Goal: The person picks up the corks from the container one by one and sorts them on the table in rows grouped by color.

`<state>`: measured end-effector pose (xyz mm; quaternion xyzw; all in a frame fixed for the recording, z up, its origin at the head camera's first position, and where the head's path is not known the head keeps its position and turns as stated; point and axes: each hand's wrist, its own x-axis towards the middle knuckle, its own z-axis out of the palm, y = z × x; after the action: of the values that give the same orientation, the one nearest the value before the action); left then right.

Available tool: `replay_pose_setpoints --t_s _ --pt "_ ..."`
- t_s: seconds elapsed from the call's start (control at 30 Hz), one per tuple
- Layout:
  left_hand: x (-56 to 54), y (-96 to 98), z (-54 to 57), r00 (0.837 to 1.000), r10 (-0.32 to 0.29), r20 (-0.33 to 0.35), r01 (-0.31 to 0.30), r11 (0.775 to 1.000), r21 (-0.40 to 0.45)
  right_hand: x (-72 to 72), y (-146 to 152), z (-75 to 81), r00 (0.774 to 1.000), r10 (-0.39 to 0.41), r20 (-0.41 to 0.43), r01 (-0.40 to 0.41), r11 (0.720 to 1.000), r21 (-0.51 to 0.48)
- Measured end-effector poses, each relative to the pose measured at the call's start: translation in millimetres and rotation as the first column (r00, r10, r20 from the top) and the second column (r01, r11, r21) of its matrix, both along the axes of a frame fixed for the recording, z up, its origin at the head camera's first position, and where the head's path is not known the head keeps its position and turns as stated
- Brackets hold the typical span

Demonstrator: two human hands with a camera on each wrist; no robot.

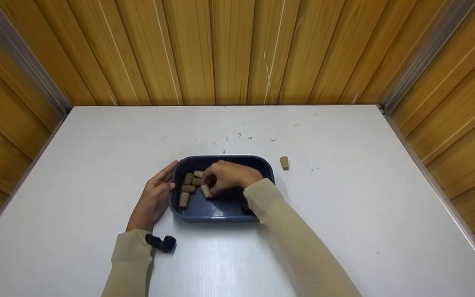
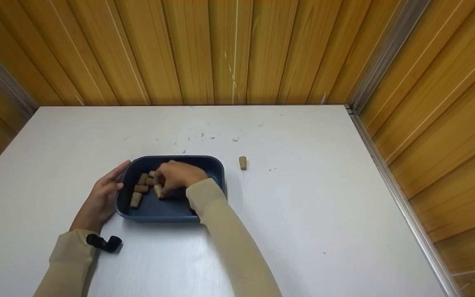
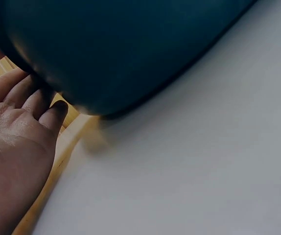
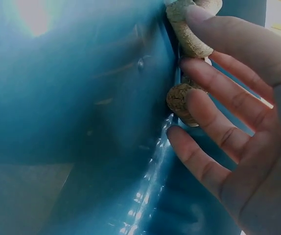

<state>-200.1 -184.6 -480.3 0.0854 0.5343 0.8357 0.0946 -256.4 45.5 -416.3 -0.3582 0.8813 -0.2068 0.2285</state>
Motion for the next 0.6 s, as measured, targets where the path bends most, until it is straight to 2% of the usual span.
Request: replay_pose_setpoints --t_s 0.23,0.6 --pt "0.5 0.1 0.0 1.000 -0.006 0.003 0.006 1.000 0.008 0.7 -0.4 -0.6 0.999 -0.025 0.029 0.024 0.999 0.032" --pt "0.9 0.0 0.5 1.000 -0.006 -0.005 0.006 1.000 -0.005 1.1 0.1 0.3 1.000 -0.013 0.002 0.012 1.000 0.019"
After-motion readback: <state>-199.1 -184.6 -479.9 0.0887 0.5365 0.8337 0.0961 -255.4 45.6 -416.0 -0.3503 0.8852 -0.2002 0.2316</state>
